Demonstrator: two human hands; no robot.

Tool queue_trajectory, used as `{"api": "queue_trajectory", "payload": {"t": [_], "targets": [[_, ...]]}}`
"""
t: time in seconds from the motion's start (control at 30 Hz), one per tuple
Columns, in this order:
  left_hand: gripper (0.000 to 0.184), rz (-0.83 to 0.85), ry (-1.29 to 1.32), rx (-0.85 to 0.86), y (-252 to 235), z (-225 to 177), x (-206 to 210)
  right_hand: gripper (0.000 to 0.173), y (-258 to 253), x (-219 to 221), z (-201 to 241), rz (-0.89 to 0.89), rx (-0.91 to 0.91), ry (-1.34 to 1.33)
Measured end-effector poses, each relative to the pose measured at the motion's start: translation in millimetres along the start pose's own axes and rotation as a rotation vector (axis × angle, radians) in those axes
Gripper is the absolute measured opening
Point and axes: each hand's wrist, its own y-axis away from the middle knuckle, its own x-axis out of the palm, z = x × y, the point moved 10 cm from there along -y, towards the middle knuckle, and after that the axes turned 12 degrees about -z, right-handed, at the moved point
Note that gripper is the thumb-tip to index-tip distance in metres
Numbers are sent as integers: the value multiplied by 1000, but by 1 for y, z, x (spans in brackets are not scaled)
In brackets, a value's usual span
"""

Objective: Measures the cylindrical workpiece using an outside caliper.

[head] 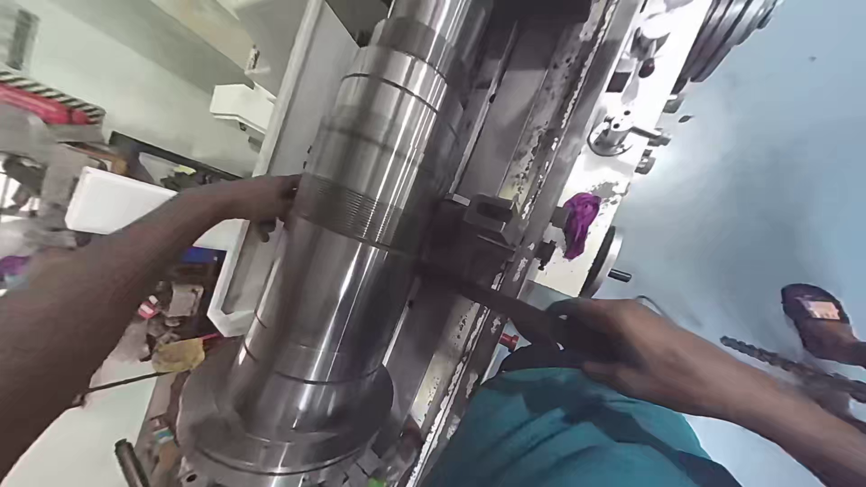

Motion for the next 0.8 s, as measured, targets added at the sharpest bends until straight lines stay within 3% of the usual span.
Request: {"api": "queue_trajectory", "payload": {"t": [0.07, 0.13, 0.3, 0.43, 0.5, 0.57, 0.67, 0.73, 0.8], "targets": [[24, 75, 2, -27, -10, 25, -17, 39, -19, -6, 31, -66, -4, -174], [23, 48, 23, -33, 12, 11, -49, 40, -44, -6, 65, -42, -26, -358], [36, -386, -63, 1, 43, -21, -123, 61, -107, 13, 130, 24, -142, -704], [54, -686, 158, -193, 70, -19, -140, 61, -121, 24, 149, 201, -103, -723], [55, -865, 420, -317, 84, 1, -132, 59, -117, 27, 154, 280, -20, -737], [48, -1071, 778, -459, 103, 22, -103, 41, -114, 26, 158, 271, 144, -796], [29, -1216, 1325, -624, 132, 12, -39, 22, -121, 23, 171, 292, 270, -795], [19, -1282, 1585, -599, 146, -5, -7, 20, -134, 25, 179, 321, 351, -838], [19, -1393, 1719, -470, 153, -17, 9, 24, -144, 27, 190, 359, 433, -866]]}}
